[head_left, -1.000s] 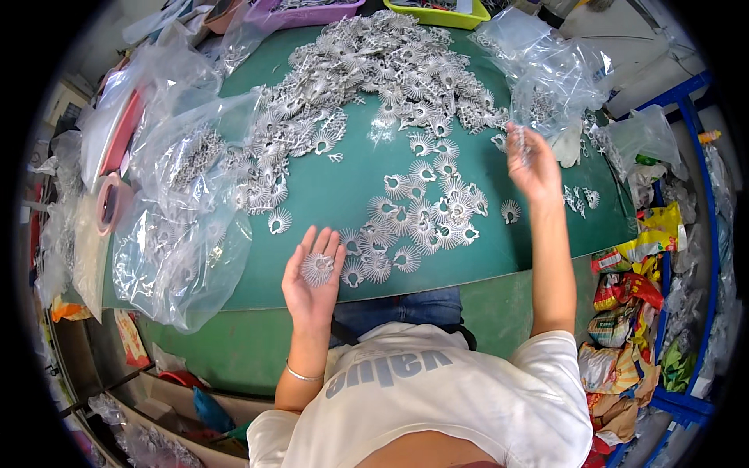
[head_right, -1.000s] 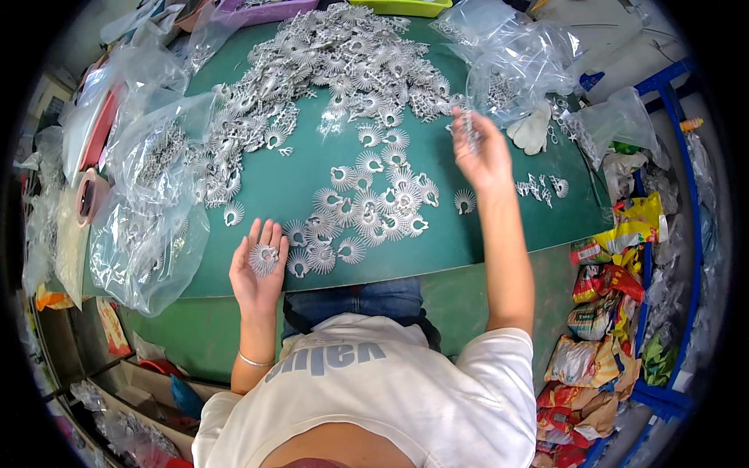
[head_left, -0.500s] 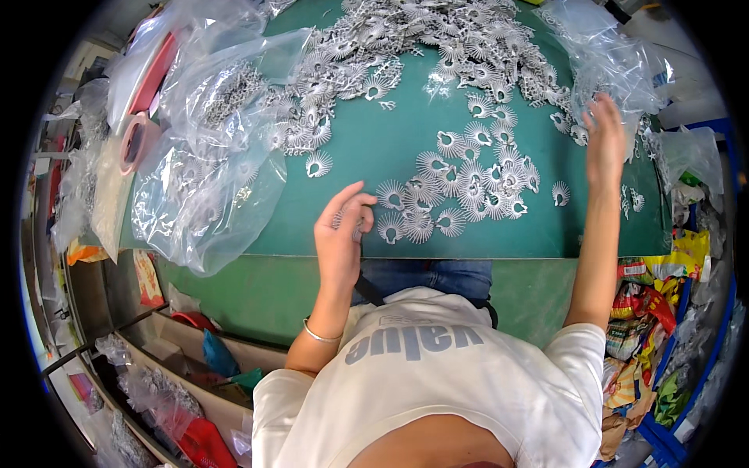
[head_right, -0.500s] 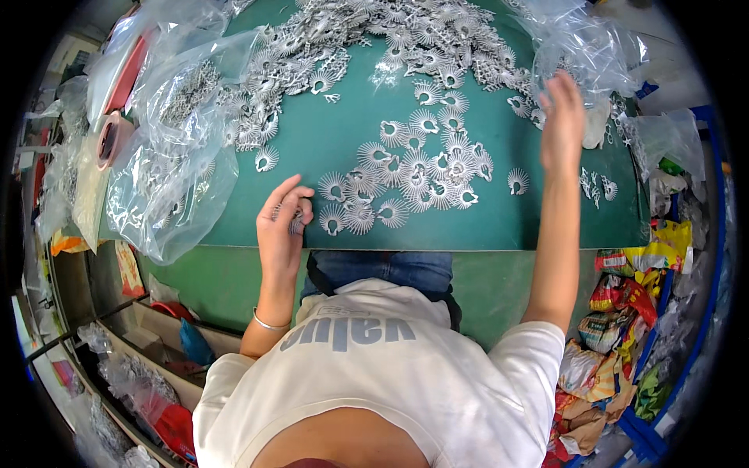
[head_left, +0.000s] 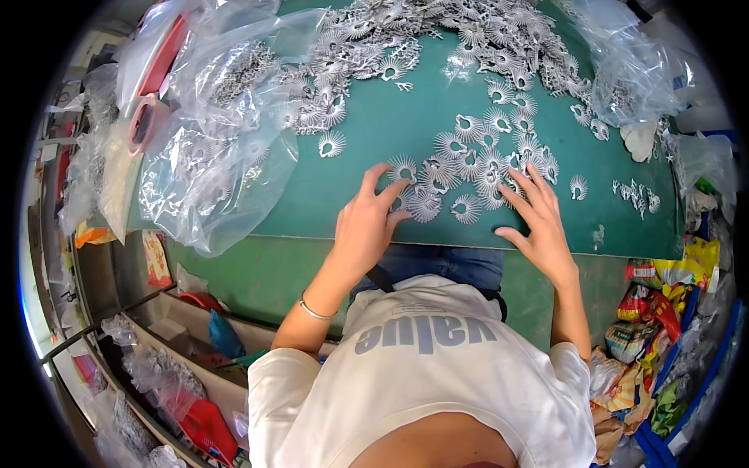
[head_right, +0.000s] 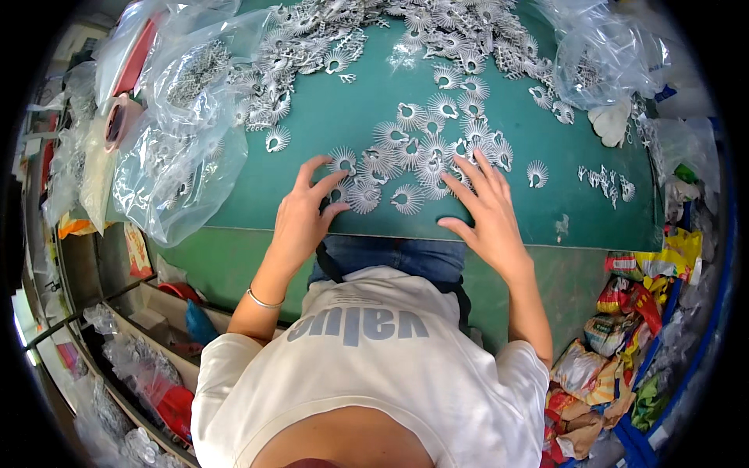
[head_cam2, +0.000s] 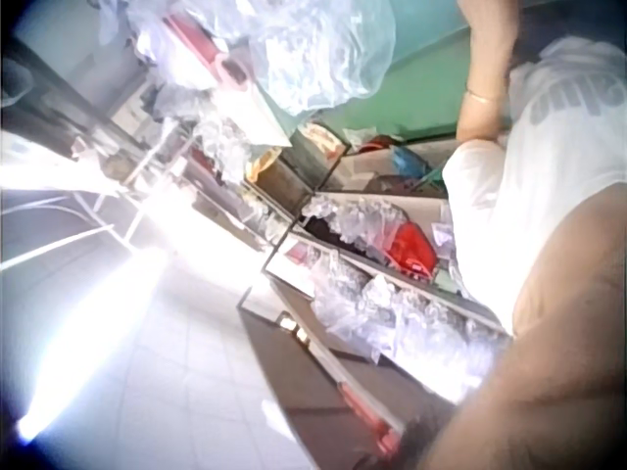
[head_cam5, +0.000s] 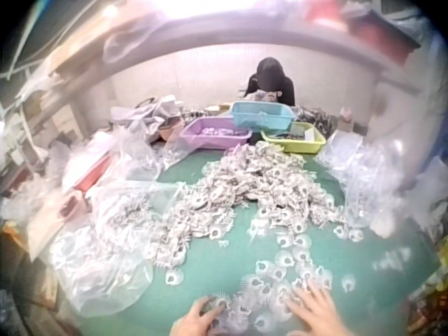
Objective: The person picks up silver-colored metal decorative components from a pile on a green table and joins them together by hand, then places the assembled pieces into a clear plastic bag.
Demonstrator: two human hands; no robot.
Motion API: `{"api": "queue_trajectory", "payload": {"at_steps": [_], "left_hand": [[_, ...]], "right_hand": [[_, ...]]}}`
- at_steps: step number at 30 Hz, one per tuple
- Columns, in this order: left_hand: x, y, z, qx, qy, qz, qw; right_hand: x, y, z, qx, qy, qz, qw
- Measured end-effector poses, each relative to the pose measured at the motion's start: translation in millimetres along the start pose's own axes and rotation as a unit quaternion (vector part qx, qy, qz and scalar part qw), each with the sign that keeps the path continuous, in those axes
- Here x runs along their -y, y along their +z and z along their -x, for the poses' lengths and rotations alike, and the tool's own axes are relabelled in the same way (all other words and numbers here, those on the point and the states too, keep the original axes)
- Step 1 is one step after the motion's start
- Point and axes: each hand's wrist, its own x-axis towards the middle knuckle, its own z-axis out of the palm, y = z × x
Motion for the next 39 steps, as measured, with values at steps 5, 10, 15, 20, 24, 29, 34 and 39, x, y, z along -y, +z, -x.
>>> {"api": "queue_trajectory", "payload": {"at_steps": [5, 10, 15, 20, 24, 29, 34, 39], "left_hand": [[-7, -7, 4, -0.028, 0.001, -0.008, 1.000], [3, -5, 2, -0.015, 0.027, -0.038, 0.999], [-14, -8, 23, 0.068, -0.021, 0.187, 0.980], [-14, 50, 46, 0.362, -0.263, 0.670, 0.592], [-28, 83, 30, 0.325, -0.377, 0.786, 0.366], [-39, 98, 22, 0.300, -0.374, 0.812, 0.333], [-40, 102, 24, 0.278, -0.365, 0.829, 0.320], [-29, 113, 29, 0.297, -0.300, 0.869, 0.258]], "right_hand": [[14, 1, -8, -0.131, 0.052, 0.057, 0.988], [-4, 13, -7, -0.090, 0.085, 0.078, 0.989], [15, 21, 7, -0.088, 0.081, 0.048, 0.992], [35, 28, 17, -0.076, 0.092, 0.036, 0.992], [22, 21, 20, -0.068, 0.062, 0.043, 0.995], [38, 33, 37, -0.088, 0.071, -0.035, 0.993], [55, 45, 60, -0.083, 0.073, -0.088, 0.990], [60, 59, 77, -0.100, 0.018, -0.143, 0.985]]}}
